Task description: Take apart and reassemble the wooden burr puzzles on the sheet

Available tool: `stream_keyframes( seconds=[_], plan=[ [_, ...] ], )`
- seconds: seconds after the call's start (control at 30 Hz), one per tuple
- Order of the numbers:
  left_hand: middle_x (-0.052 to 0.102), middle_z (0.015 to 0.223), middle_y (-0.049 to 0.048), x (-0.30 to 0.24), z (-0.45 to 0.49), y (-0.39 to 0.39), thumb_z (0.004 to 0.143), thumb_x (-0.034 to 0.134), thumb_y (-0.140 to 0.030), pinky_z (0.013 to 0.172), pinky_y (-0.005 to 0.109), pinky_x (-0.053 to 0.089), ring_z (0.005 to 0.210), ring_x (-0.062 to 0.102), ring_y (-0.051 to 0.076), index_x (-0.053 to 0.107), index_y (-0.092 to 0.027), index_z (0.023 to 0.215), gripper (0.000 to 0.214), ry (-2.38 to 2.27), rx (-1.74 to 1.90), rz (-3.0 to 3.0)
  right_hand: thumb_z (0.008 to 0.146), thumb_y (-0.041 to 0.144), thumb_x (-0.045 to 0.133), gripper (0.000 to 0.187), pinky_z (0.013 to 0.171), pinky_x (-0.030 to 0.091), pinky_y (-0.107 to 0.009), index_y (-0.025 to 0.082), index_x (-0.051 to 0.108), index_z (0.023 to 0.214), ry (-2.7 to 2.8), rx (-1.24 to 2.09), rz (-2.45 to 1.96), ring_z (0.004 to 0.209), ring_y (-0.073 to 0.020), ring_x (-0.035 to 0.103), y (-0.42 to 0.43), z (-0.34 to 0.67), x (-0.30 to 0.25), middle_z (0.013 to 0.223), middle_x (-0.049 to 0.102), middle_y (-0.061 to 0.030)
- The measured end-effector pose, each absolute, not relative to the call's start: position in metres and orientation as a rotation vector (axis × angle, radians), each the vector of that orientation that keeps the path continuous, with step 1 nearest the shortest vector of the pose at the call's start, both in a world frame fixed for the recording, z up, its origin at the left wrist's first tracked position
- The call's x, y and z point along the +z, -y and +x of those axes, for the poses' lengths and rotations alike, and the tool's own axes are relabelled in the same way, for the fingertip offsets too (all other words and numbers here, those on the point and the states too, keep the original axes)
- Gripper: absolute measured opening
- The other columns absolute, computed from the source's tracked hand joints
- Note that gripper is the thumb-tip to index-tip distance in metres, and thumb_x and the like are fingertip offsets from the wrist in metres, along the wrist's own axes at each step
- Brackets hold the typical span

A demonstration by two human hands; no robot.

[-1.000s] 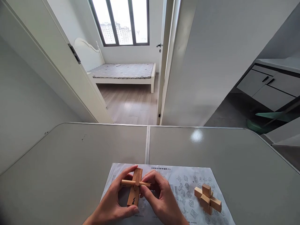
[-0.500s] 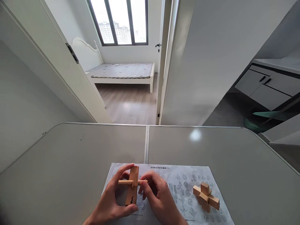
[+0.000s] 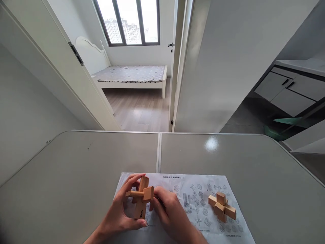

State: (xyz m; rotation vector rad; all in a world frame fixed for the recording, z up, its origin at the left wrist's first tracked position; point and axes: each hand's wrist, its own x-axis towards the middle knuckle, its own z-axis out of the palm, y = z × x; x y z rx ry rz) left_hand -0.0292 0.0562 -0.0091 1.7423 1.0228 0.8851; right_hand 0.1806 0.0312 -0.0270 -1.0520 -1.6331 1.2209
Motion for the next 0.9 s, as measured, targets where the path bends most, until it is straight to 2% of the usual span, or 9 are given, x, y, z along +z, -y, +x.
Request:
stream_keyframes(
  seconds=[0.13,0.23,0.33,0.47,0.63,0.83,0.9],
  plan=[
    [0.056,0.14,0.0113,-0.009,-0.028,-0.057,0.067,0.086,-0.073,0.105,0.045,0.054,0.116,0.063,0.03,0.052,-0.033,0.146,0.095,-0.989,0.888,1.752,0.109,0.039,0.047,0.028,0.071,0.048,-0.028,0.022,0.062,0.093,1.66,1.201,-1.056,0.074,-0.0189,0.063,-0.03,0.179,-0.027,0.085,0.068,-0.0039],
    [0.056,0.148,0.0126,-0.011,-0.028,-0.057,0.069,0.089,-0.066,0.112,0.047,0.05,0.131,0.059,0.035,0.049,-0.033,0.15,0.096,-0.932,0.851,1.73,0.107,0.032,0.048,0.023,0.07,0.048,-0.027,0.022,0.059,0.089,1.665,1.192,-1.047,0.072,-0.018,0.062,-0.03,0.179,-0.027,0.084,0.068,-0.0032],
    [0.058,0.149,0.0146,-0.012,-0.028,-0.057,0.069,0.091,-0.061,0.113,0.049,0.05,0.135,0.058,0.038,0.046,-0.031,0.153,0.1,-0.895,0.845,1.677,0.105,0.024,0.049,0.021,0.067,0.047,-0.026,0.022,0.055,0.085,1.669,1.169,-1.024,0.068,-0.0163,0.059,-0.03,0.179,-0.028,0.08,0.067,-0.0014],
    [0.062,0.143,0.0143,-0.012,-0.028,-0.057,0.065,0.094,-0.061,0.108,0.05,0.053,0.123,0.065,0.036,0.049,-0.03,0.149,0.1,-0.892,0.886,1.667,0.105,0.023,0.046,0.023,0.063,0.044,-0.024,0.022,0.054,0.083,1.674,1.164,-1.016,0.063,-0.0144,0.056,-0.029,0.177,-0.029,0.076,0.064,-0.0001],
    [0.063,0.136,0.0129,-0.011,-0.027,-0.058,0.063,0.095,-0.059,0.103,0.047,0.055,0.116,0.066,0.034,0.052,-0.03,0.144,0.095,-0.893,0.919,1.665,0.106,0.026,0.049,0.023,0.063,0.046,-0.024,0.022,0.055,0.084,1.658,1.205,-1.023,0.062,-0.0145,0.06,-0.028,0.176,-0.026,0.074,0.067,0.0],
    [0.061,0.135,0.0138,-0.019,-0.024,-0.059,0.064,0.096,-0.054,0.083,0.038,0.061,0.108,0.068,0.031,0.05,-0.03,0.144,0.096,-0.848,0.845,1.471,0.099,0.021,0.053,0.013,0.065,0.048,-0.023,0.023,0.055,0.086,1.65,1.244,-1.08,0.063,-0.0151,0.065,-0.027,0.178,-0.03,0.074,0.07,0.0005],
    [0.062,0.133,0.0139,-0.02,-0.024,-0.06,0.063,0.097,-0.053,0.081,0.036,0.06,0.106,0.069,0.031,0.052,-0.028,0.142,0.095,-0.854,0.843,1.48,0.097,0.021,0.057,0.009,0.063,0.048,-0.023,0.024,0.054,0.089,1.625,1.258,-1.131,0.06,-0.015,0.065,-0.027,0.178,-0.032,0.071,0.07,0.0024]
  ],
)
